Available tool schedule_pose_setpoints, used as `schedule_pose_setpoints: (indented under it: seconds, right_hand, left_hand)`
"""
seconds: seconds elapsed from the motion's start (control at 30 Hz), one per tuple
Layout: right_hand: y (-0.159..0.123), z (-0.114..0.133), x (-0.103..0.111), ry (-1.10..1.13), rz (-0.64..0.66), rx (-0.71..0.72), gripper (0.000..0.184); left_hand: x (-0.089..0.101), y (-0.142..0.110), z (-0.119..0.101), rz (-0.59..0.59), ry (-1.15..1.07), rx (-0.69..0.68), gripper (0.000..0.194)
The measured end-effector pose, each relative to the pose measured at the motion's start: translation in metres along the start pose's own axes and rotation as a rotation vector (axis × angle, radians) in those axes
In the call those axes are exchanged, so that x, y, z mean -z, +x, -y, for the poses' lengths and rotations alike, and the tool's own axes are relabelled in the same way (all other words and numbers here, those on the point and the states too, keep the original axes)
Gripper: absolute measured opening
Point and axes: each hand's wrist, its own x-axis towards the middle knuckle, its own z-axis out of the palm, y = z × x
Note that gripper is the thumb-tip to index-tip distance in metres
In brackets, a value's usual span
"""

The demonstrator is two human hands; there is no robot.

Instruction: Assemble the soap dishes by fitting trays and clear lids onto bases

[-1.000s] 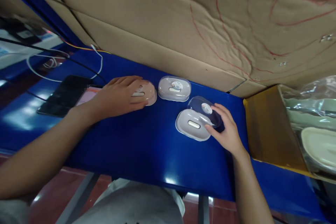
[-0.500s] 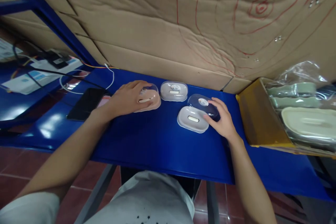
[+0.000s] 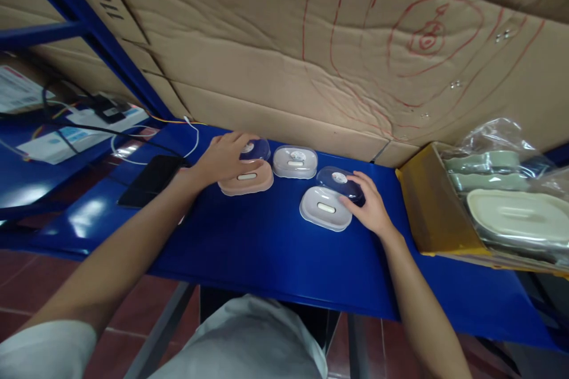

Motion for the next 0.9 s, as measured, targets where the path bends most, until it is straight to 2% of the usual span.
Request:
schedule_pose_setpoints:
  seconds: [0.2, 0.3, 0.37, 0.47, 0.63, 0.77, 0.9]
  right_hand:
    - [0.023, -0.040, -0.008, -0.028, 0.056, -0.050, 0.058]
    - [0.035, -0.043, -0.008, -0.065, 0.096, -0.064, 0.059]
    - [0.046, -0.036, -0.007, -0.082, 0.119, -0.059, 0.057]
    - [0.072, -0.015, -0.013, -0.074, 0.164, -0.013, 0.063]
    - [0.121, 0.026, -0.044, -0.030, 0.303, 0.081, 0.087]
    - [0.141, 0.040, -0.057, 0.033, 0.404, 0.112, 0.081]
    - [0.142, 0.037, -0.043, 0.080, 0.442, 0.073, 0.074]
  left_hand:
    - [-0.002, 0.052, 0.011, 0.157, 0.022, 0.082, 0.068]
    - [-0.008, 0.067, 0.014, 0.242, 0.002, 0.101, 0.072]
    - [-0.013, 0.070, 0.014, 0.277, -0.020, 0.085, 0.072]
    - [-0.019, 0.060, 0.009, 0.257, -0.033, 0.026, 0.067]
    - [-0.023, 0.021, -0.008, 0.080, 0.008, -0.100, 0.059]
    - [-0.027, -0.010, -0.020, -0.007, 0.043, -0.238, 0.052]
    - [-0.036, -0.026, -0.028, -0.035, 0.050, -0.347, 0.054]
